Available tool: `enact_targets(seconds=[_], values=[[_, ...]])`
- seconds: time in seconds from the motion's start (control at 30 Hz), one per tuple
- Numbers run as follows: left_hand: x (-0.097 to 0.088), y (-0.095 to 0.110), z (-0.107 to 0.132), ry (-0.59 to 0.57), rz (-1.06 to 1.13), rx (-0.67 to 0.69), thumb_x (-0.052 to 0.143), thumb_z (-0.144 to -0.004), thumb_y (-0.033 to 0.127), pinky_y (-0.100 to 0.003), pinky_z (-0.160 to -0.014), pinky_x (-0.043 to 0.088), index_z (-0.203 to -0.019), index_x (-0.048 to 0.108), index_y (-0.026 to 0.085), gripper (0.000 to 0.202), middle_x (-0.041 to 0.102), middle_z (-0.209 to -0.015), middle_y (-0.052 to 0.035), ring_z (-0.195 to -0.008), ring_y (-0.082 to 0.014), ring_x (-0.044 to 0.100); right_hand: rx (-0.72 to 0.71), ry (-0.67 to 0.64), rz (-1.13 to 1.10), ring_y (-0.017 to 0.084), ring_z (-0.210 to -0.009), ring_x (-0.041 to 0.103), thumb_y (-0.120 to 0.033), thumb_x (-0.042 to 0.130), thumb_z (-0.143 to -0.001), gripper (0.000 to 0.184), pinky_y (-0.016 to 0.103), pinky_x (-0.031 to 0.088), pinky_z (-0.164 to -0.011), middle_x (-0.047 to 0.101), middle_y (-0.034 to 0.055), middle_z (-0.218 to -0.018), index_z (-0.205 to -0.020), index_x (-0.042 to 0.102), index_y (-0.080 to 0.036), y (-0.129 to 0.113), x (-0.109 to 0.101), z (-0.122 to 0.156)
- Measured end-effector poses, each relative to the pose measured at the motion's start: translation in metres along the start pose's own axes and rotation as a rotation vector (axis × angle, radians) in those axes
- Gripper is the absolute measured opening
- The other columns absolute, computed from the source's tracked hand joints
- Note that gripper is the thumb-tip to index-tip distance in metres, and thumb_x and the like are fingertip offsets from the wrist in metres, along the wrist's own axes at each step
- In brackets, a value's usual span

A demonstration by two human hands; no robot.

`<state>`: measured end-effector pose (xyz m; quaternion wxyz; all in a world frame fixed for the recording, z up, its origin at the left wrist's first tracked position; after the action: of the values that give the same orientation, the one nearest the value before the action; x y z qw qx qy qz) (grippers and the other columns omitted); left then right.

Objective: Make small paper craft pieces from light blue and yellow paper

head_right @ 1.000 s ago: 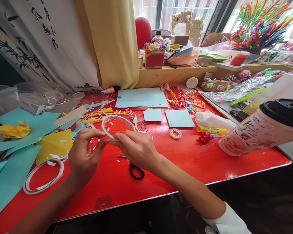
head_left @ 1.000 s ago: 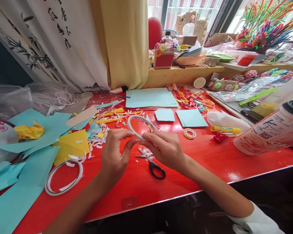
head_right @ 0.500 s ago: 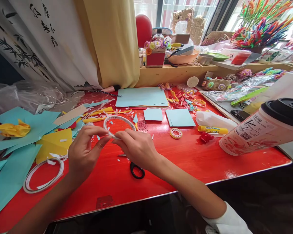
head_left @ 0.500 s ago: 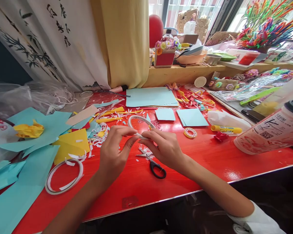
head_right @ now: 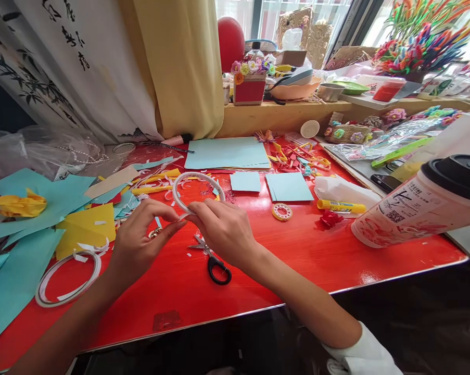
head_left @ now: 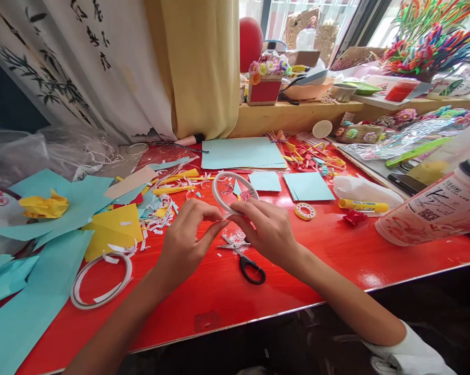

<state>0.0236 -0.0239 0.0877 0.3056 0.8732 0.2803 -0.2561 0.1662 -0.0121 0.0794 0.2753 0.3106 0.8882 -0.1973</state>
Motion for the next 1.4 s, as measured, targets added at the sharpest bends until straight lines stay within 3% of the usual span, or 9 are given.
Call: enact_targets(seconds=[0.3, 0.47, 0.63, 0.77, 0.9, 1.0, 1.23, 1.3, 1.4], values=[[0.001, 0.004, -0.001, -0.087, -0.055, 0.141, 0.052, -0.08, 0.013, -0.026, -0.065, 0.042, -0.077, 0.047, 0.02, 0.009, 0.052, -0.074, 0.0008, -0.07, -0.0126, 0.049, -0.059, -0.034, 0.064, 0.011, -0.059, 0.054, -0.021, 0.041, -0.09, 0.019, 0.023, 0.04, -0.058, 0.062, 0.0028, -0.066, -0.085, 0.058, -0.015, -0.002, 0.0, 0.0], [-0.003, 0.003, 0.0, -0.021, -0.087, 0.163, 0.054, -0.076, 0.01, -0.026, -0.066, 0.043, -0.071, 0.043, 0.02, 0.016, 0.048, -0.072, 0.0013, -0.069, -0.0123, 0.049, -0.05, -0.032, 0.073, 0.011, -0.058, 0.051, -0.024, 0.044, -0.089, 0.017, 0.023, 0.037, -0.058, 0.059, 0.0018, -0.064, -0.083, 0.058, -0.015, 0.001, 0.003, 0.001], [-0.008, 0.0, -0.002, 0.025, -0.078, 0.138, 0.06, -0.077, 0.02, -0.031, -0.078, 0.045, -0.095, 0.049, 0.02, 0.021, 0.056, -0.092, -0.0029, -0.09, -0.0168, 0.053, -0.05, -0.039, 0.038, 0.011, -0.058, 0.048, -0.025, 0.045, -0.089, 0.016, 0.024, 0.037, -0.061, 0.058, 0.0012, -0.065, -0.085, 0.057, -0.015, 0.004, 0.003, 0.001], [-0.008, 0.001, -0.004, -0.032, -0.094, 0.152, 0.055, -0.081, 0.015, -0.029, -0.077, 0.045, -0.091, 0.055, 0.02, 0.012, 0.06, -0.086, -0.0008, -0.084, -0.0145, 0.054, -0.059, -0.081, -0.053, 0.012, -0.064, 0.049, -0.023, 0.043, -0.09, 0.018, 0.026, 0.038, -0.065, 0.057, 0.0023, -0.068, -0.09, 0.059, -0.014, 0.002, 0.003, -0.002], [-0.008, 0.0, -0.004, -0.068, -0.03, 0.078, 0.054, -0.081, 0.016, -0.027, -0.075, 0.044, -0.086, 0.056, 0.019, 0.006, 0.059, -0.084, -0.0002, -0.081, -0.0131, 0.054, 0.0, -0.15, -0.243, 0.013, -0.075, 0.05, -0.017, 0.046, -0.087, 0.016, 0.027, 0.039, -0.071, 0.059, 0.0048, -0.08, -0.096, 0.059, -0.013, -0.001, 0.0, -0.004], [-0.007, -0.003, -0.005, -0.124, 0.058, -0.025, 0.055, -0.082, 0.02, -0.025, -0.072, 0.043, -0.083, 0.056, 0.019, 0.003, 0.059, -0.08, 0.0004, -0.08, -0.0126, 0.053, 0.048, -0.197, -0.348, 0.013, -0.074, 0.049, -0.015, 0.046, -0.086, 0.016, 0.028, 0.039, -0.071, 0.057, 0.0034, -0.077, -0.096, 0.058, -0.014, -0.003, -0.001, -0.005], [-0.002, -0.006, -0.003, -0.274, 0.176, -0.228, 0.055, -0.081, 0.03, -0.024, -0.07, 0.041, -0.079, 0.054, 0.019, 0.011, 0.056, -0.079, 0.0015, -0.077, -0.0115, 0.051, 0.059, -0.206, -0.357, 0.012, -0.069, 0.046, -0.014, 0.046, -0.085, 0.015, 0.027, 0.037, -0.066, 0.053, 0.0035, -0.071, -0.085, 0.06, -0.011, -0.003, 0.003, -0.003], [0.001, -0.004, -0.002, -0.253, 0.134, -0.217, 0.053, -0.083, 0.027, -0.023, -0.066, 0.04, -0.078, 0.052, 0.019, 0.009, 0.054, -0.077, 0.0015, -0.074, -0.0111, 0.049, 0.066, -0.201, -0.369, 0.012, -0.068, 0.046, -0.015, 0.047, -0.085, 0.014, 0.027, 0.036, -0.065, 0.054, 0.0034, -0.071, -0.085, 0.06, -0.01, -0.004, 0.004, -0.003], [0.004, 0.002, 0.001, -0.122, -0.002, -0.114, 0.048, -0.084, 0.016, -0.024, -0.064, 0.039, -0.076, 0.047, 0.018, 0.008, 0.05, -0.075, 0.0002, -0.07, -0.0117, 0.046, 0.129, -0.2, -0.444, 0.01, -0.063, 0.045, -0.014, 0.05, -0.084, 0.012, 0.023, 0.036, -0.059, 0.05, 0.0013, -0.068, -0.082, 0.061, -0.01, -0.007, 0.003, -0.003]])
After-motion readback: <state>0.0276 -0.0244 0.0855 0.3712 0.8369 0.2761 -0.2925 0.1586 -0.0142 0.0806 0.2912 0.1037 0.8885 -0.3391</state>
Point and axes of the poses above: each hand's wrist, its own z-axis away from the middle knuckle, its own x-axis out of the palm, y = z × x, the point moved 4 cm from there along -z, towards the middle knuckle
